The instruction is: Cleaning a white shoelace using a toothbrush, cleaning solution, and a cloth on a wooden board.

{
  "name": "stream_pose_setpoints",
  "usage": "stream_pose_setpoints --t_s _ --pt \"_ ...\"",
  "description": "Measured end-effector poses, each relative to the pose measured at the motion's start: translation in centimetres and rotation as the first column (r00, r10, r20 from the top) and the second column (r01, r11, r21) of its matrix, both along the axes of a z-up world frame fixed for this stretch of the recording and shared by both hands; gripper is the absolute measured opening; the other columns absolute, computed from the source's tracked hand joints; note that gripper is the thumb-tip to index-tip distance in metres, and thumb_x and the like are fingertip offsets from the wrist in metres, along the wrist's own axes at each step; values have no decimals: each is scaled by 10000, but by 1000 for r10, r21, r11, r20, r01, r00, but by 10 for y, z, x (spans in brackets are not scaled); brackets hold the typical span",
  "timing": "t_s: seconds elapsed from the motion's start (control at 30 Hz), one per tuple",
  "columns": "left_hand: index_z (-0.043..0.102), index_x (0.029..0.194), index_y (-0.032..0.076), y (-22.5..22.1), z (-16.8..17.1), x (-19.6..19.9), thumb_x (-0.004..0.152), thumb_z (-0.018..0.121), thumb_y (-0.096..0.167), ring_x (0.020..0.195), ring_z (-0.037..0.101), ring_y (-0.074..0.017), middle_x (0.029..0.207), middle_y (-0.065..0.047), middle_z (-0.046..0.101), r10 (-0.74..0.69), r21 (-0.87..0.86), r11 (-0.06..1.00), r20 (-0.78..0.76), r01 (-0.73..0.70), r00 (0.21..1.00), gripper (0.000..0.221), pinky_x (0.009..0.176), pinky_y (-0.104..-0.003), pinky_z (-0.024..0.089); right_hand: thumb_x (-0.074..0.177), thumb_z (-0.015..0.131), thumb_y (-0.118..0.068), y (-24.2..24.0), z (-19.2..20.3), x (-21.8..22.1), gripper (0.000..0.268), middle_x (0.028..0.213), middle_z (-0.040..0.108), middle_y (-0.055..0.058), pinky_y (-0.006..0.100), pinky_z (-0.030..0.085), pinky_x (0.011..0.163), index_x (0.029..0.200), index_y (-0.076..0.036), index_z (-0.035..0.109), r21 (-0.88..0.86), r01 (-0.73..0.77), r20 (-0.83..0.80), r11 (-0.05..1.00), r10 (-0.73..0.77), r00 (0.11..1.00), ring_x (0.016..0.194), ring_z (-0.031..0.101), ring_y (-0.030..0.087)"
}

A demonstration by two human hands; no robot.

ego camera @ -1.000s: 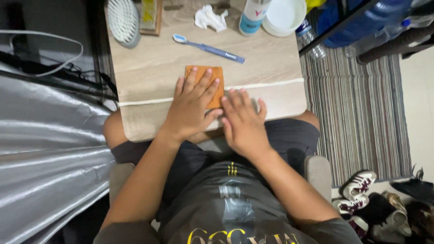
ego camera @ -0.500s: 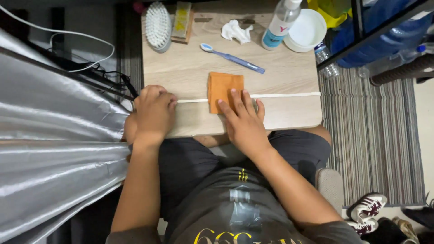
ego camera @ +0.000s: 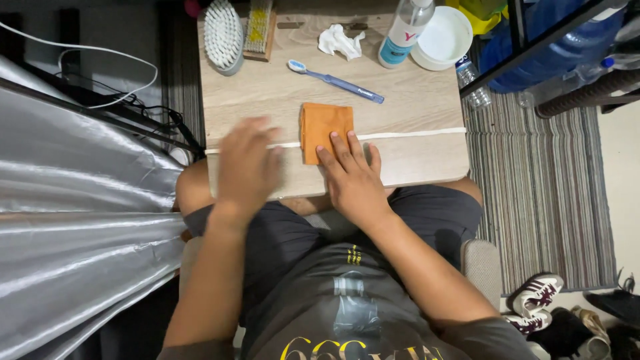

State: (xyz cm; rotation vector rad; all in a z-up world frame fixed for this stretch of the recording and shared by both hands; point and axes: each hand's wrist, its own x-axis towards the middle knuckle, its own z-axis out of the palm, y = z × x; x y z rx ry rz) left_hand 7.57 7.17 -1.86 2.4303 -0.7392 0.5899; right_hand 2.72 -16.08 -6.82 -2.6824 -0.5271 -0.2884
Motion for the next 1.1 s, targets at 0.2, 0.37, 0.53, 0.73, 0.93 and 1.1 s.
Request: stream_pose_setpoints --t_s 0.2,0.37,0.53,0.73,0.93,1.1 --pt "604 1402 129 -95 -24 11 957 650 279 1436 414 -383 1471 -117 562 -206 78 975 -36 208 978 472 1106 -597 367 1047 551 -282 -36 13 0 518 1562 440 247 672 230 1123 1507 -55 479 -62 150 21 987 -149 989 1478 358 422" --pt "499 1485 89 -104 -37 2 1015 506 396 1513 281 -329 1587 -130 434 -33 278 956 -198 89 980 561 1219 -554 140 1081 450 -391 -56 11 1 557 1611 409 180 630 187 1175 1551 -91 440 -136 171 -66 976 -182 981 1514 324 349" --pt "490 1501 89 -100 -45 -3 1022 501 399 1515 279 -327 1610 -112 405 -22 267 961 -192 73 981 571 1226 -546 120 1077 448 -423 -60 8 -2 574 1628 398 146 624 182 1187 1565 -122 435 -143 178 -60 974 -188 980 1517 328 327" --pt "436 1536 92 -100 -44 -1 1019 495 418 1524 250 -337 1633 -120 362 -22 323 943 -194 85 981 614 1224 -562 112 1072 437 -447 -59 9 -3 576 1624 411 125 624 179 1196 1559 -139 439 -147 181 -46 972 -189 981 1514 338 313" --pt "395 1549 67 -96 -23 2 920 610 464 1537 210 -362 1647 -140 319 15 325 944 -232 64 973 775 1220 -615 112 1061 438 -450 -56 5 -3 604 1621 398 167 597 175 1207 1562 -112 422 -148 229 42 962 -225 973 1513 327 345" --pt "363 1561 103 -96 -27 1 926 553 574 1553 136 -336 1662 -110 279 26 366 924 -358 114 933 814 1218 -639 64 1056 426 -445 -54 5 -4 614 1604 416 185 574 158 1221 1543 -70 424 -113 246 30 963 -244 969 1515 327 339"
